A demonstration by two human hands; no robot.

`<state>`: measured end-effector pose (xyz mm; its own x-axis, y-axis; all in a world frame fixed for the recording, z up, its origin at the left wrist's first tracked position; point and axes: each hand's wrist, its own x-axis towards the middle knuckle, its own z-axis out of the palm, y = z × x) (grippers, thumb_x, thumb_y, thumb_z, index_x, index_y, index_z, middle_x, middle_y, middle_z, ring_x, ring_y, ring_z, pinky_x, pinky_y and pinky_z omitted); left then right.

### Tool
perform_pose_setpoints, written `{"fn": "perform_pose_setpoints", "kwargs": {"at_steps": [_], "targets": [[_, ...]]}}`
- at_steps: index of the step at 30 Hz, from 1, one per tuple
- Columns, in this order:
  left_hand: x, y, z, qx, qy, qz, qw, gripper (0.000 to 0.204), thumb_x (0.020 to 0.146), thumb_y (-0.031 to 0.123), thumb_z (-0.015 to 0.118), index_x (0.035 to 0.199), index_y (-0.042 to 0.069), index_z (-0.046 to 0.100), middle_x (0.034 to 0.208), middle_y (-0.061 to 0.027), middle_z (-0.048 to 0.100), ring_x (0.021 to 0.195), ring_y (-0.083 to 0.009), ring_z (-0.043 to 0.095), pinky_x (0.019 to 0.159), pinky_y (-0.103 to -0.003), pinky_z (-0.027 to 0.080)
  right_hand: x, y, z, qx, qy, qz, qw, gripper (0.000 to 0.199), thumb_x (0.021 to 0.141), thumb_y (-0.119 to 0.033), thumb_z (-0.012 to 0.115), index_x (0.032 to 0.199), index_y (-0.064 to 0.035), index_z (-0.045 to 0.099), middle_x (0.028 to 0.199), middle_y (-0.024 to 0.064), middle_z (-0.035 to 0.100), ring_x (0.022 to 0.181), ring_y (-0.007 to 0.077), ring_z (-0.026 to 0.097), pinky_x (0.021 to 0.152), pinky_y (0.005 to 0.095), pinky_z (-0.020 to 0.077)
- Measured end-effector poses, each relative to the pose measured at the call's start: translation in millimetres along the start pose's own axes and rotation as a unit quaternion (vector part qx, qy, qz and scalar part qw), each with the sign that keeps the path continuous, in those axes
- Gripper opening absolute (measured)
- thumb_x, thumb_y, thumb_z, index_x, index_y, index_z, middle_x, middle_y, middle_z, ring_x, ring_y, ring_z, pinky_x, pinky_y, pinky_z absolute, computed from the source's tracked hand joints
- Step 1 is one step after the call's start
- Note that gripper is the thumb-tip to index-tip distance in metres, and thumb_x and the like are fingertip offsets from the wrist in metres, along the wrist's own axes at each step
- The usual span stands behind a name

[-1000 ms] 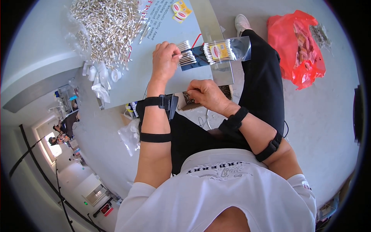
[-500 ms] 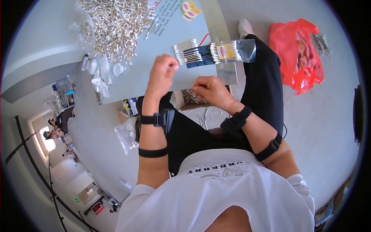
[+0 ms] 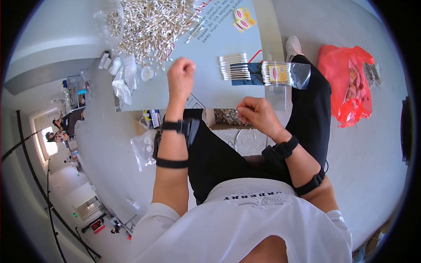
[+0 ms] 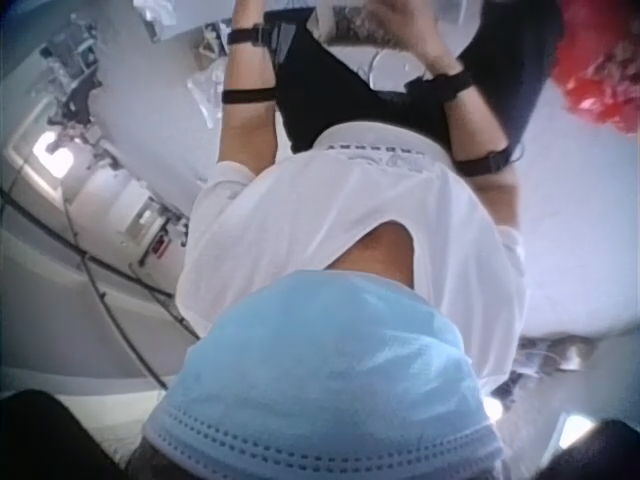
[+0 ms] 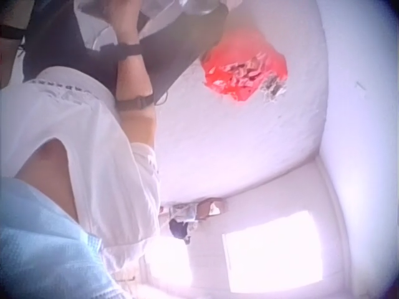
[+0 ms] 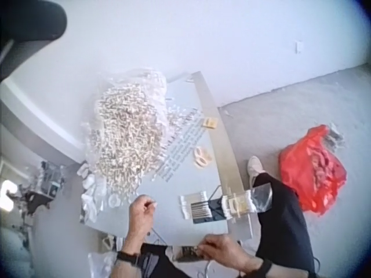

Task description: Sorting small wooden sticks into groups and inserting them into clear plastic packaging sleeves.

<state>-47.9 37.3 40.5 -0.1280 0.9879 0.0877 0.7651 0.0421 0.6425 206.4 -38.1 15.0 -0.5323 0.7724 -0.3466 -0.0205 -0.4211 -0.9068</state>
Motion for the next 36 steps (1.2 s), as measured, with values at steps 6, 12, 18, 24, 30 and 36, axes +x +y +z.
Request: {"fn": "perform_pose_setpoints", "kwargs": {"at_steps": [6, 12, 18, 24, 30, 36], "targets": [[82.9, -48.1, 14.3, 0.133, 0.120, -0.038, 0.983, 0.019, 0.072, 0.011, 0.075, 0.085, 0.002, 0.064, 0.082, -0.0110, 0.064, 0.076, -0.0244, 0.062, 0.071, -0.036, 0.049, 0.2, -8.0, 3.4, -0.005, -0.017, 0.009, 1.000, 0.012, 0.094, -0.007, 0.056, 0.090, 0.0024, 0.062, 0.075, 0.0022, 0.063, 0.062, 0.0051, 0.055, 0.057, 0.0205, 0.0472], [77.1, -46.0, 30.6, 0.125, 0.052, -0.046, 0.990, 0.011, 0.073, 0.009, 0.075, 0.079, 0.007, 0.065, 0.084, -0.0110, 0.062, 0.078, -0.0278, 0.060, 0.072, -0.039, 0.048, -0.6, -3.1, 1.8, 0.011, -0.011, 0.001, 1.000, 0.011, 0.094, -0.006, 0.056, 0.090, 0.0021, 0.062, 0.075, 0.0014, 0.062, 0.062, 0.0047, 0.055, 0.057, 0.0205, 0.0470], [43.4, -7.5, 47.3, 0.060, -0.013, 0.038, 0.997, 0.009, 0.075, 0.005, 0.072, 0.079, 0.008, 0.064, 0.081, -0.0065, 0.059, 0.083, -0.0256, 0.059, 0.074, -0.038, 0.048, 1.2, -0.5, 3.0, 0.004, 0.015, -0.022, 1.000, 0.012, 0.090, -0.005, 0.059, 0.085, 0.0047, 0.062, 0.067, 0.0052, 0.061, 0.059, 0.0092, 0.058, 0.056, 0.0251, 0.0483], [29.6, 13.1, 48.7, 0.030, -0.096, 0.100, 0.990, 0.009, 0.077, 0.003, 0.069, 0.083, 0.010, 0.067, 0.081, -0.0063, 0.056, 0.084, -0.0248, 0.057, 0.075, -0.036, 0.048, -2.0, -4.5, 3.9, -0.067, 0.084, -0.024, 0.994, 0.010, 0.094, -0.006, 0.057, 0.091, 0.0028, 0.062, 0.077, 0.0012, 0.062, 0.066, 0.0050, 0.054, 0.060, 0.0209, 0.0458], [22.4, 16.5, 61.7, -0.281, 0.026, 0.037, 0.959, 0.024, 0.095, 0.019, 0.057, 0.112, 0.002, 0.062, 0.109, -0.0104, 0.061, 0.104, -0.0205, 0.057, 0.090, -0.034, 0.046, 34.5, -11.3, 0.8, -0.120, 0.342, -0.298, 0.883, 0.022, 0.096, -0.010, 0.053, 0.115, 0.0008, 0.056, 0.121, 0.0154, 0.057, 0.104, 0.0226, 0.058, 0.085, 0.0313, 0.0465], [-1.6, 25.5, 86.2, -0.495, 0.096, -0.007, 0.864, 0.049, 0.102, 0.033, 0.042, 0.132, -0.006, 0.045, 0.137, -0.0191, 0.047, 0.129, -0.0285, 0.044, 0.112, -0.040, 0.030, 85.9, -10.7, 4.9, -0.082, 0.364, -0.358, 0.856, 0.032, 0.099, -0.011, 0.048, 0.128, 0.0006, 0.050, 0.139, 0.0192, 0.045, 0.124, 0.0322, 0.048, 0.099, 0.0346, 0.0406]]}}
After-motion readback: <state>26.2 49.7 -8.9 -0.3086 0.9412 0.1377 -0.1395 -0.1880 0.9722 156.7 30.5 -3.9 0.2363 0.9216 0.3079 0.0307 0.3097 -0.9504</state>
